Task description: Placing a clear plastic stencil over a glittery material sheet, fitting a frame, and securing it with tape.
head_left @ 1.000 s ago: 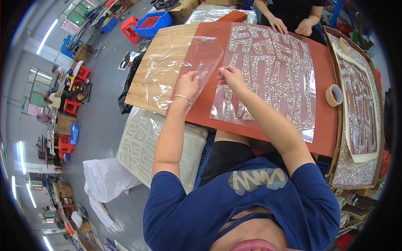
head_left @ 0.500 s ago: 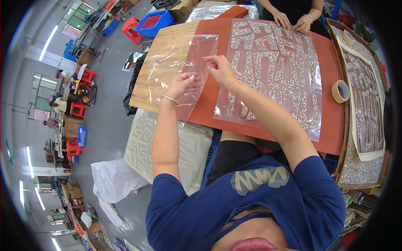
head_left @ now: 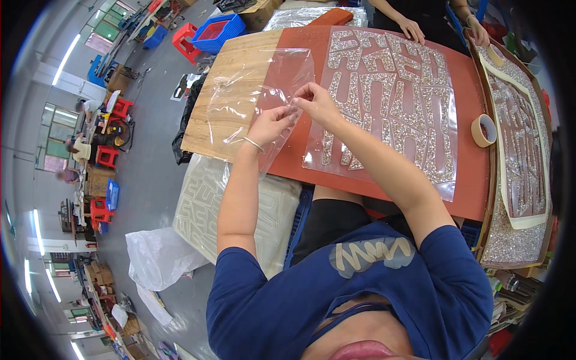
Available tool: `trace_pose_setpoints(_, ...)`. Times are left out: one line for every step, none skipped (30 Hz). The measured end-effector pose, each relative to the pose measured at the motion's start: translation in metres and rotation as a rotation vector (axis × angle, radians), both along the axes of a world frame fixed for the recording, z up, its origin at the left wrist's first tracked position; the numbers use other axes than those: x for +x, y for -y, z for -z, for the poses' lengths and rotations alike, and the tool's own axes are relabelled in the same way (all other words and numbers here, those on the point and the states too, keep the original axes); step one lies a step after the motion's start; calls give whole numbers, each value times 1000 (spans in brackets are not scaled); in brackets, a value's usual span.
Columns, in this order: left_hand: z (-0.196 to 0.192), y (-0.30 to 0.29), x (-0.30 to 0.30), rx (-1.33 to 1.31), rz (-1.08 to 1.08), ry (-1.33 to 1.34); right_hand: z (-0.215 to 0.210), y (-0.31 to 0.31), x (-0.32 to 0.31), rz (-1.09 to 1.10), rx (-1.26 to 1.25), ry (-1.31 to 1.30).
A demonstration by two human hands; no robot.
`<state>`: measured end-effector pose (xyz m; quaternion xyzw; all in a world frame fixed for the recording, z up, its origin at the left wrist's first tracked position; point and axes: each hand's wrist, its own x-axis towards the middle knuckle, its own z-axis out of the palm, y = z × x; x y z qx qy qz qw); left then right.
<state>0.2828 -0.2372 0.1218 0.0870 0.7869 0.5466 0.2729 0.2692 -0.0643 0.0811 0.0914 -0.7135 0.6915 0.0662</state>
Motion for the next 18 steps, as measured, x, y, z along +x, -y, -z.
trace_pose_setpoints(3, 2, -1, 3, -3, 1, 1, -3, 2, -3, 3, 1)
trace_pose_setpoints(7, 6, -5, -6, 65, 0, 1, -6, 6, -56, -4, 41)
trace_pose_setpoints(7, 5, -6, -15, 135, -1, 3, -10, 9, -106, -9, 81)
trace_pose_setpoints(6, 6, -6, -10, 134, 0, 4, -14, 12, -108, -5, 82)
trace_pose_setpoints(6, 6, -7, 181, 96, 174, 5, -17, 14, -143, 9, 79)
trace_pose_setpoints(4, 4, -8, 372, 59, 345, 5, -21, 16, -178, 24, 73)
trace_pose_setpoints(7, 5, -14, 377, 54, 342, 7, -23, 17, -184, 28, 72)
trace_pose_setpoints(16, 6, -25, 382, -5, 238, 8, -25, 18, -229, -9, 58)
trace_pose_setpoints(28, 6, -39, 386, -57, 135, 11, -28, 18, -268, -46, 44)
trace_pose_setpoints(41, 6, -50, 392, -57, 134, 13, -31, 18, -268, -40, 43)
trace_pose_setpoints(57, 9, -61, 204, -78, -58, 14, -32, 18, -294, 54, -46)
trace_pose_setpoints(74, 14, -71, 14, -102, -246, 15, -31, 18, -321, 147, -135)
trace_pose_setpoints(84, 20, -76, -160, -9, -434, 11, -29, 20, -329, 151, -138)
trace_pose_setpoints(95, 25, -80, -159, -19, -435, 7, -26, 24, -356, 238, -183)
trace_pose_setpoints(98, 19, -80, -227, -26, -425, 6, -29, 25, -373, 329, -224)
trace_pose_setpoints(102, 13, -80, -297, -35, -413, 9, -31, 24, -374, 334, -221)
trace_pose_setpoints(105, 8, -80, -433, 4, -414, 14, -34, 22, -381, 382, -266)
trace_pose_setpoints(104, 1, -80, -431, 2, -411, 16, -36, 21, -389, 429, -310)
